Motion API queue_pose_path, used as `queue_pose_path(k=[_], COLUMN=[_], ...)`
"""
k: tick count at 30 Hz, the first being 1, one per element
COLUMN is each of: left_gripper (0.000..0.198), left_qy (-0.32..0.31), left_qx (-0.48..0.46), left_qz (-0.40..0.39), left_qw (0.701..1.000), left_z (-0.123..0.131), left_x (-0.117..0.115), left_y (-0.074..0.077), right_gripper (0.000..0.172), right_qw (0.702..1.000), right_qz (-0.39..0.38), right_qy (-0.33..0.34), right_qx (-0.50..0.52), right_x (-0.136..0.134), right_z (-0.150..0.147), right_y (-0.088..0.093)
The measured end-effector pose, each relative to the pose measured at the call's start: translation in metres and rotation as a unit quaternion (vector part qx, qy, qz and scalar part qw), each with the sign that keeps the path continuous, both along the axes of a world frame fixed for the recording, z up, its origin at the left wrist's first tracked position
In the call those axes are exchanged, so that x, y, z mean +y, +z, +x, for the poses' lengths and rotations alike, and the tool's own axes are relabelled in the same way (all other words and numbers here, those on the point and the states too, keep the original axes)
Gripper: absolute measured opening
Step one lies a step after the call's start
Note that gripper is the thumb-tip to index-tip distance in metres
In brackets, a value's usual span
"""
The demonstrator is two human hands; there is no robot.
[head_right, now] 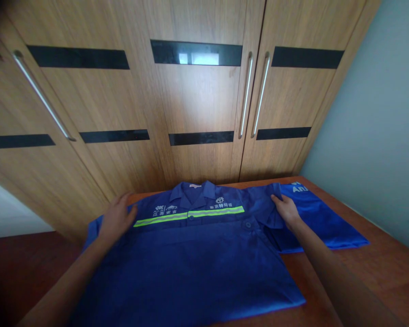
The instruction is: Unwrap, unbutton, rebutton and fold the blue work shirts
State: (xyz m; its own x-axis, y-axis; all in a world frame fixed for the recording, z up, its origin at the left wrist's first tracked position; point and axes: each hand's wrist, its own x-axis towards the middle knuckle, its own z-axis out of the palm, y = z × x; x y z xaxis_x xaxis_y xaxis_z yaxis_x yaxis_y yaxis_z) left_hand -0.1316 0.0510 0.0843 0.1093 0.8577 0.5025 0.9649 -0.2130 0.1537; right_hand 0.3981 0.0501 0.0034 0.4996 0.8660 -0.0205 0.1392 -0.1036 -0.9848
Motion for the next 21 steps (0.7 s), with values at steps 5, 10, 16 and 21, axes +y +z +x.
queue_pose_path(k=[5,10,16,21], left_gripper=[0.044,0.073,0.079,0.074], left_qy=[-0.243,-0.279,-0.282,-0.283], left_qx=[0.059,0.086,0.068,0.058], left_qz=[-0.08,-0.131,-0.183,-0.192], left_qw=[0.965,0.947,0.939,0.938], left_z=[0.16,0.272,0.288,0.288], left_x=[-0.008,-0.013,-0.002,-0.002], left_y=[-0.021,-0.05,-0.074,-0.075], right_gripper=[0.027,0.029,0.035,0.038], right_qw=[0.998,0.997,0.987,0.923], right_qz=[-0.007,0.027,0.069,0.119], right_qy=[0.04,0.075,0.118,0.235], right_qx=[0.057,0.001,-0.089,-0.281], right_x=[-0.001,-0.001,-0.006,-0.031], right_z=[-0.006,-0.01,-0.022,-0.051], right_y=[0.006,0.015,0.031,0.051])
